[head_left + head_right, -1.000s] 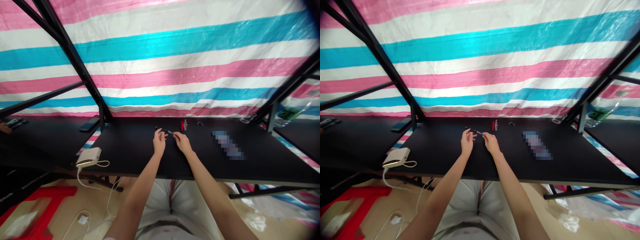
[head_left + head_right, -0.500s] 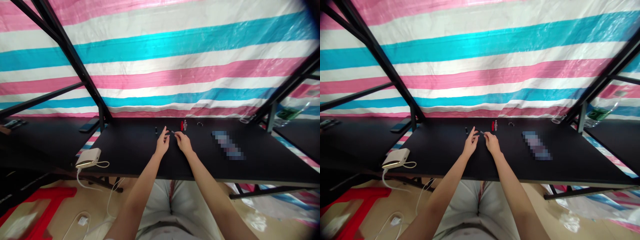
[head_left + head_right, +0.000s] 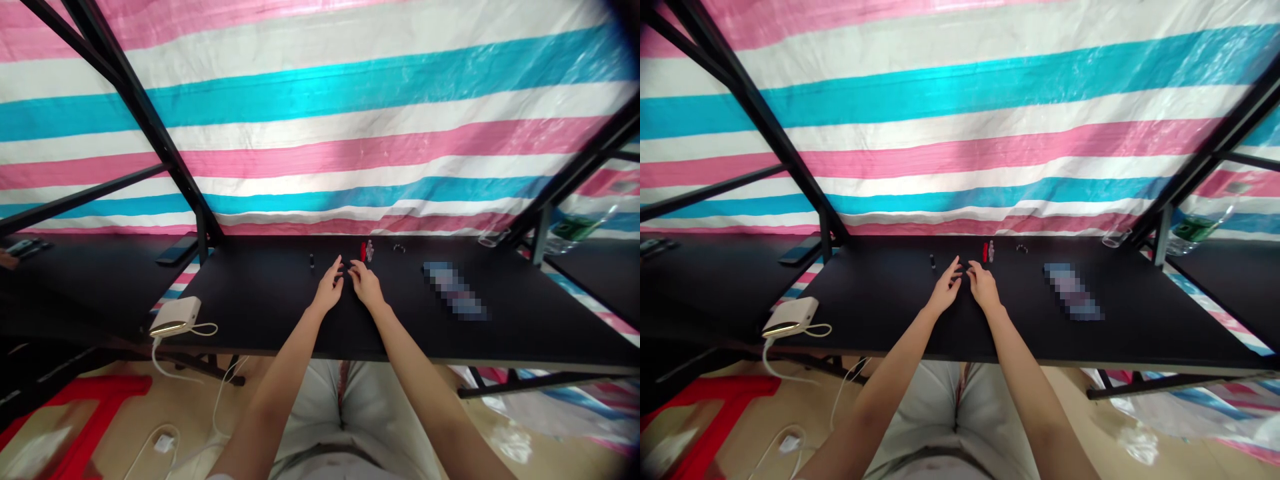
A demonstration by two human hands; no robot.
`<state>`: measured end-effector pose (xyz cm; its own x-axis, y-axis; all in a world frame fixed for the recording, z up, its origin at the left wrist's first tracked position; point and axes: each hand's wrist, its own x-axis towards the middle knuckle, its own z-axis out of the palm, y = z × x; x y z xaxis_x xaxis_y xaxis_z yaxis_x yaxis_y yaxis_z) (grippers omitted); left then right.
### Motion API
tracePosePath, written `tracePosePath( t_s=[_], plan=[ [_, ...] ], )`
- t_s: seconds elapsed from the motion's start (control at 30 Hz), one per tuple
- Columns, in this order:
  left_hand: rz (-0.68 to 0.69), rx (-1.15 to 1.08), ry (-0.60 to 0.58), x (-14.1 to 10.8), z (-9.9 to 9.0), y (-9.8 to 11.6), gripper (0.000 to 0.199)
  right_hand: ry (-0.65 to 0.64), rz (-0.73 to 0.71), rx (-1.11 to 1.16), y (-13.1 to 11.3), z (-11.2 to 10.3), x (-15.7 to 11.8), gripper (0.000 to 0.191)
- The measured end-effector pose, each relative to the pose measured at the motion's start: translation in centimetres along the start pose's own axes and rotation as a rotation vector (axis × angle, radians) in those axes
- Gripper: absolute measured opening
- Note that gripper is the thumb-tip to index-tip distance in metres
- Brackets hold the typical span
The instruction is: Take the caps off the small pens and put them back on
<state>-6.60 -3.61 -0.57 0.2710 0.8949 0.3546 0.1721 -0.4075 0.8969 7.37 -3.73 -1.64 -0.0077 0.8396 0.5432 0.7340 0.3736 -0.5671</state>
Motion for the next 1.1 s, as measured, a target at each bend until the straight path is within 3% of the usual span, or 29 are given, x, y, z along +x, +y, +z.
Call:
tracePosePath(
  t_s=[0.3, 0.43, 0.53, 0.63, 0.7, 0.77, 0.83, 0.97, 1.1],
  plan=[
    [-0.032, -0.072, -0.013, -0.1, 0.0, 0.3, 0.063, -0.002, 0.014, 0.010, 0.0, 0.1, 0.0, 0.023],
    [0.024, -0.057, 0.057, -0.2, 0.0, 0.7, 0.051, -0.004, 0.056, 0.099, 0.0, 0.3, 0.0, 0.019],
    [0.031, 0.045, 0.269, -0.2, -0.6, 0.8, 0.032, 0.022, 0.096, 0.173, 0.0, 0.5, 0.0, 0.018],
    [-0.074, 0.179, 0.593, 0.1, -1.7, 0.3, 0.022, 0.054, 0.153, 0.230, 0.1, 0.6, 0.0, 0.020],
    [-0.165, 0.267, 0.711, 0.5, -2.7, -0.4, 0.024, 0.061, 0.181, 0.263, 0.2, 0.6, 0.0, 0.021],
    [-0.266, 0.386, 0.673, 1.0, -3.7, -1.1, 0.028, 0.060, 0.203, 0.292, 0.3, 0.5, 0.0, 0.022],
    [-0.329, 0.476, 0.552, 1.6, -4.5, -1.8, 0.030, 0.057, 0.219, 0.315, 0.3, 0.5, 0.0, 0.022],
    [-0.323, 0.577, 0.406, 2.8, -5.4, -2.7, 0.030, 0.054, 0.240, 0.336, 0.4, 0.5, 0.0, 0.020],
    [-0.279, 0.678, 0.344, 3.6, -5.8, -3.2, 0.016, 0.047, 0.244, 0.360, 0.7, 0.8, 0.0, 0.019]
  ],
)
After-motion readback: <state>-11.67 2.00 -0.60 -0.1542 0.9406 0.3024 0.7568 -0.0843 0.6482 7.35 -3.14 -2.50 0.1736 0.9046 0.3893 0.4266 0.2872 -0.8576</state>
